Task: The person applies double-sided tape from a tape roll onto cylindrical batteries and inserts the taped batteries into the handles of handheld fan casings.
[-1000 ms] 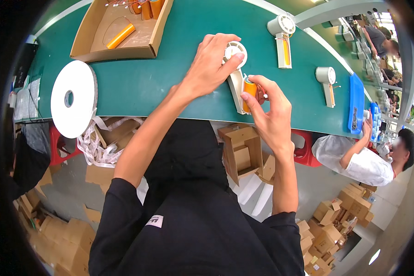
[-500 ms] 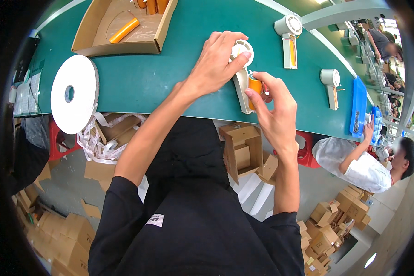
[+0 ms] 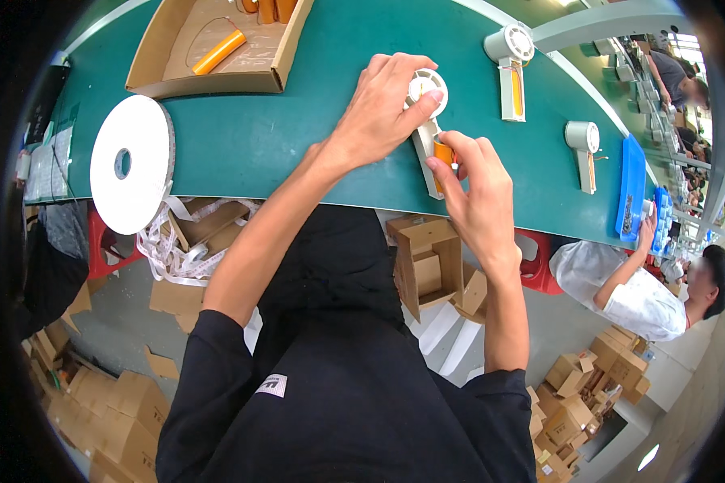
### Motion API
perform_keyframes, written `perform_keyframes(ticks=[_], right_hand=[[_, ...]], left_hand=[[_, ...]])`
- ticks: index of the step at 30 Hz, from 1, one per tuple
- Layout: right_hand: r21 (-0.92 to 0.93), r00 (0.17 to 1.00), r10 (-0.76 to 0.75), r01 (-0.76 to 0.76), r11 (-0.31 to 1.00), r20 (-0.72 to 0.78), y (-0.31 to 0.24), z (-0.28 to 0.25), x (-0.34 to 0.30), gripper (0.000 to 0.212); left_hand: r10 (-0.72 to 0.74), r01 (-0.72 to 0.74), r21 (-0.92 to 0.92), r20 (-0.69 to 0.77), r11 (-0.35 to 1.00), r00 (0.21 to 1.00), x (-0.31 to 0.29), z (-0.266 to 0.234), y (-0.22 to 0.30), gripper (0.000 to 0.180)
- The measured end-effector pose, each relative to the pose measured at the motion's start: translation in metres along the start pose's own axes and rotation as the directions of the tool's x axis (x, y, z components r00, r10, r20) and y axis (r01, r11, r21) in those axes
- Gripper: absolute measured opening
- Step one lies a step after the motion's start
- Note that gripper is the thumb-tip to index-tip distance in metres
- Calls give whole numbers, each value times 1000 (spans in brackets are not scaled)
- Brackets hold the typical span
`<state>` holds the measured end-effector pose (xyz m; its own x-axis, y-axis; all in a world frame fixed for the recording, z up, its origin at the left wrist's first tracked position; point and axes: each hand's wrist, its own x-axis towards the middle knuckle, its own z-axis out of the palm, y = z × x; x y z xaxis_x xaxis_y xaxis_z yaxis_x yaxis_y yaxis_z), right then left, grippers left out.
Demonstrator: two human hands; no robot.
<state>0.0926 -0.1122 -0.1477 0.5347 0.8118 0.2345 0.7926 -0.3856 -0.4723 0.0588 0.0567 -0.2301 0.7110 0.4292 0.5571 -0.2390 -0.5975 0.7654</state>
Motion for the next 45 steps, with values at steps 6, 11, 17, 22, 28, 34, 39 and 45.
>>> perform_keyframes(ticks=[6, 11, 17, 22, 28, 34, 39, 45], right_hand=[[-49, 997, 22, -18, 999, 77, -1, -4, 6, 25], [-156, 960, 49, -5, 988, 276, -2, -26, 22, 24], [-113, 761, 215, -185, 976, 612, -7, -43, 44, 27], [36, 839, 143, -190, 981, 525, 2, -37, 24, 33], [17, 951, 28, -35, 999, 308, 9, -23, 5, 35], [144, 1000, 9, -7, 990, -13, 10, -9, -34, 38], [107, 968, -98, 126, 986, -232, 11, 1, -41, 43], [288, 924, 5, 115, 951, -383, 3, -14, -26, 37]], left_hand=[[10, -10, 20, 20, 1000, 1000, -1, 0, 0, 38], [30, -31, 52, 29, 998, 999, 1, 1, 1, 38], [24, -25, 46, 19, 999, 1000, -1, 0, 2, 38], [20, -22, 63, 39, 998, 999, 0, 0, 3, 38], [22, -24, 90, 21, 996, 1000, 0, 0, 3, 38], [30, -33, 95, 32, 995, 999, 0, 1, 2, 37], [29, -32, 71, 55, 997, 998, 1, -1, 1, 37], [26, -30, 72, 65, 997, 998, 0, -2, 0, 37]])
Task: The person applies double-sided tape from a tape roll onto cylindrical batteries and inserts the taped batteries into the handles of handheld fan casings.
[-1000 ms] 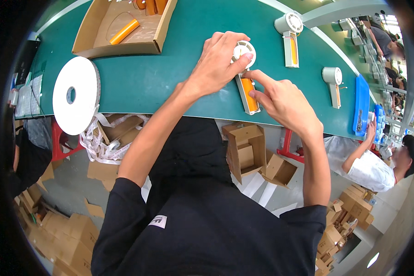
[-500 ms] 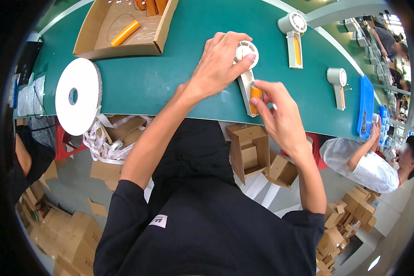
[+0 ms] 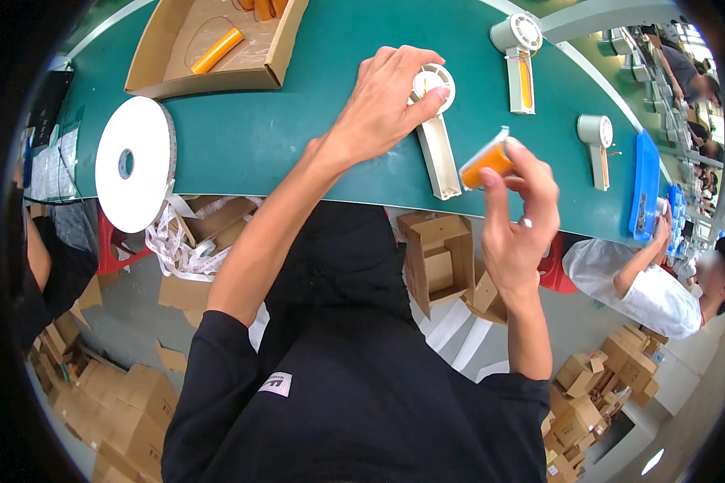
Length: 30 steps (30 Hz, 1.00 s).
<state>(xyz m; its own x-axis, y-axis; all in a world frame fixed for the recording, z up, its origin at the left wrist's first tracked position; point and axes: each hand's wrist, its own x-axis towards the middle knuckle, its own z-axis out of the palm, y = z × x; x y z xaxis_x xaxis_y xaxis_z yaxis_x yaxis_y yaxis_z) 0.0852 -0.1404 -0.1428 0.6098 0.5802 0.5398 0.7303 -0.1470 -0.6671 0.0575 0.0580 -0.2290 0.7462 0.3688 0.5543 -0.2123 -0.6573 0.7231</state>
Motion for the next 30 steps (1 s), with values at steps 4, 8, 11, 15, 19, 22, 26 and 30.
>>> perform_keyframes(ticks=[4, 8, 11, 15, 19, 22, 26, 30], right_hand=[[-121, 959, 118, -89, 989, 257, 0, 2, -2, 40], [-197, 953, 91, -34, 980, 288, 1, 5, 0, 39], [-208, 943, 94, -28, 978, 318, 3, 7, 3, 38], [-292, 914, 159, -46, 955, 374, 1, 10, 7, 36], [-410, 857, 214, -4, 912, 469, -4, 12, 26, 31], [-493, 740, 312, 29, 870, 595, -8, 13, 46, 27], [-457, 617, 375, -28, 889, 692, -6, 7, 67, 25], [-488, 456, 502, -160, 858, 735, -10, 9, 75, 25]], left_hand=[[-2, 2, -4, -4, 1000, 1000, 0, 1, -1, 37], [3, -3, 2, -11, 1000, 1000, 1, 2, 0, 38], [-10, 11, -10, 3, 1000, 1000, 0, 1, 0, 38], [-1, 1, 6, -2, 1000, 1000, 1, 2, 0, 38], [6, -6, 19, -10, 1000, 1000, 1, 3, -1, 38], [1, -1, 8, -4, 1000, 1000, 0, 2, -2, 38], [11, -11, 13, -17, 1000, 1000, 1, 3, -1, 38], [-2, 2, 20, -1, 1000, 1000, 0, 2, -1, 38]])
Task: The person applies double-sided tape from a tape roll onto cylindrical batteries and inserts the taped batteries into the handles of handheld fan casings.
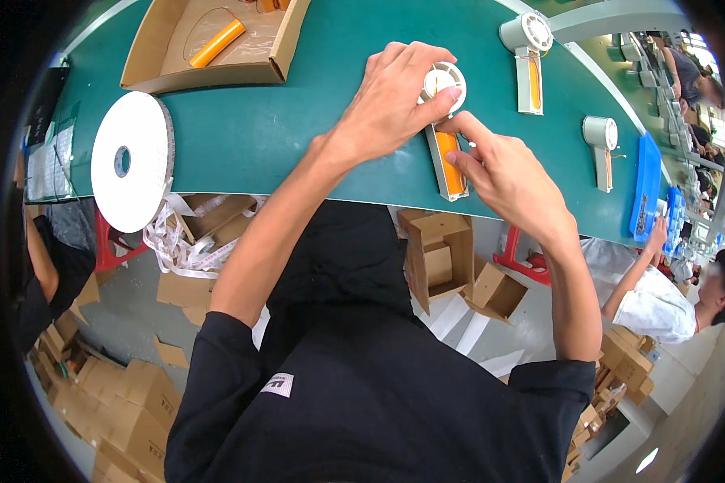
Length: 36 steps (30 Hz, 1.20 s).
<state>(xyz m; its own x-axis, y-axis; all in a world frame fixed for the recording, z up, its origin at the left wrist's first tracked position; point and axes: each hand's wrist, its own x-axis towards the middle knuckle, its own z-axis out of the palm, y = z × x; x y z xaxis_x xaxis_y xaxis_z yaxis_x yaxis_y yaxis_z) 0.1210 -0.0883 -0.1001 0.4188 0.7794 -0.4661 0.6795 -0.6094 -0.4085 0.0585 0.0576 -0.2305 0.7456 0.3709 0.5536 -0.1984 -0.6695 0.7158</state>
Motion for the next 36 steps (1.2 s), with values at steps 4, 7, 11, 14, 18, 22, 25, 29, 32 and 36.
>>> perform_keyframes(ticks=[4, 7, 11, 14, 18, 22, 25, 29, 32, 36], right_hand=[[77, 983, -110, 122, 989, -148, 12, 15, -8, 22], [-89, 917, -229, 212, 973, -326, 16, 29, -14, 23], [2, 868, -172, 195, 981, -465, 14, 47, -33, 28], [97, 810, -166, 264, 960, -563, 30, 67, -41, 35], [-53, 686, -296, 352, 935, -664, 35, 77, -39, 42], [121, 507, -166, 485, 866, -846, 21, 62, -39, 39], [65, 692, -182, 314, 947, -698, 15, 51, -36, 35], [44, 747, -187, 278, 960, -638, 22, 55, -34, 34], [174, 764, -96, 264, 949, -638, 13, 52, -34, 34], [147, 756, -132, 290, 946, -641, 12, 47, -34, 32]], left_hand=[[-4, 3, 9, 2, 1000, 1000, 0, 2, 1, 37], [1, -1, 20, 5, 1000, 1000, 0, 3, 3, 36], [-14, 14, 15, 4, 1000, 1000, -2, 0, 2, 36], [-12, 11, 41, 27, 999, 1000, 1, 2, 3, 37], [-8, 8, 14, 25, 1000, 1000, 2, 2, 3, 37], [-2, 1, 32, 29, 999, 1000, 1, 1, 2, 38], [-1, 0, 43, 18, 999, 1000, -1, 0, 1, 38], [-5, 5, 17, 34, 1000, 999, 1, 2, 2, 38], [-8, 8, 26, 31, 1000, 999, 1, 1, 2, 38], [-1, 1, 22, 21, 1000, 1000, 2, 2, 2, 38]])
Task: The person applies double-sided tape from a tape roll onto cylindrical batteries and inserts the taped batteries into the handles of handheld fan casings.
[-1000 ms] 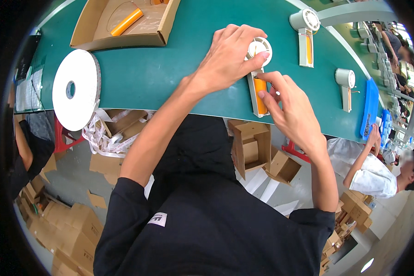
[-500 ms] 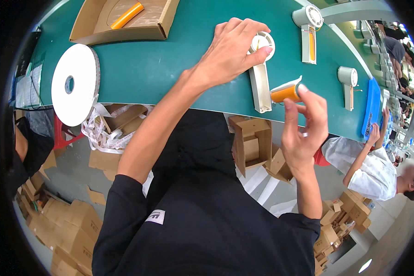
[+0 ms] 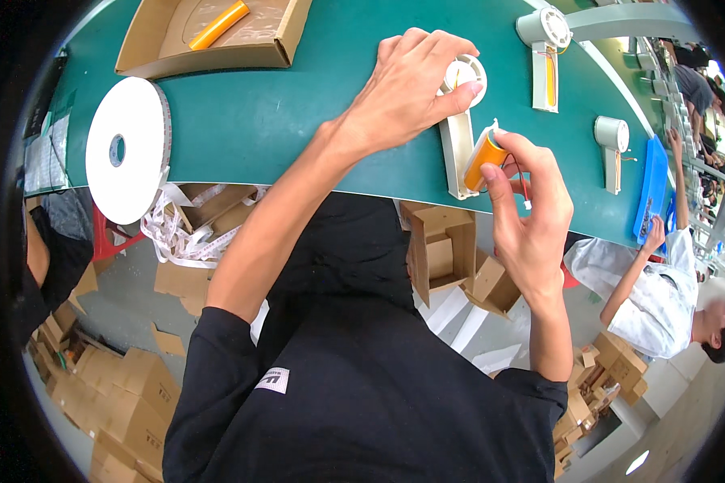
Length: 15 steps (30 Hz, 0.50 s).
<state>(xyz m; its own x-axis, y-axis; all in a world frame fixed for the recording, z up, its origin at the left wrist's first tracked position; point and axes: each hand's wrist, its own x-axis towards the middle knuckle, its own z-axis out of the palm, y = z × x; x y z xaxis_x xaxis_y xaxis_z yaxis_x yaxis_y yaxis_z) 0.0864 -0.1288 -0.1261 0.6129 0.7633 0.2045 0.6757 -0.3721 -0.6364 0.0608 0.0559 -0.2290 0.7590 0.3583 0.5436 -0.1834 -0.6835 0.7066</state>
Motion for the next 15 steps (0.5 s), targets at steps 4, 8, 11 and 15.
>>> perform_keyframes(ticks=[4, 8, 11, 15], right_hand=[[-60, 993, 89, -84, 995, 83, 2, 2, -2, 31], [-203, 987, 75, -46, 978, 140, -1, 2, 2, 28], [-218, 962, 150, -99, 971, 229, -15, 3, 18, 24], [-263, 920, 124, -23, 964, 372, -3, 5, 42, 21]], left_hand=[[-22, 23, -10, 31, 1000, 999, 0, -1, 1, 38], [-12, 12, -3, 12, 1000, 1000, -1, 0, 2, 38], [-8, 8, 11, 2, 1000, 1000, -3, 1, 1, 38], [-5, 5, 6, 1, 1000, 1000, -2, 0, -1, 38]])
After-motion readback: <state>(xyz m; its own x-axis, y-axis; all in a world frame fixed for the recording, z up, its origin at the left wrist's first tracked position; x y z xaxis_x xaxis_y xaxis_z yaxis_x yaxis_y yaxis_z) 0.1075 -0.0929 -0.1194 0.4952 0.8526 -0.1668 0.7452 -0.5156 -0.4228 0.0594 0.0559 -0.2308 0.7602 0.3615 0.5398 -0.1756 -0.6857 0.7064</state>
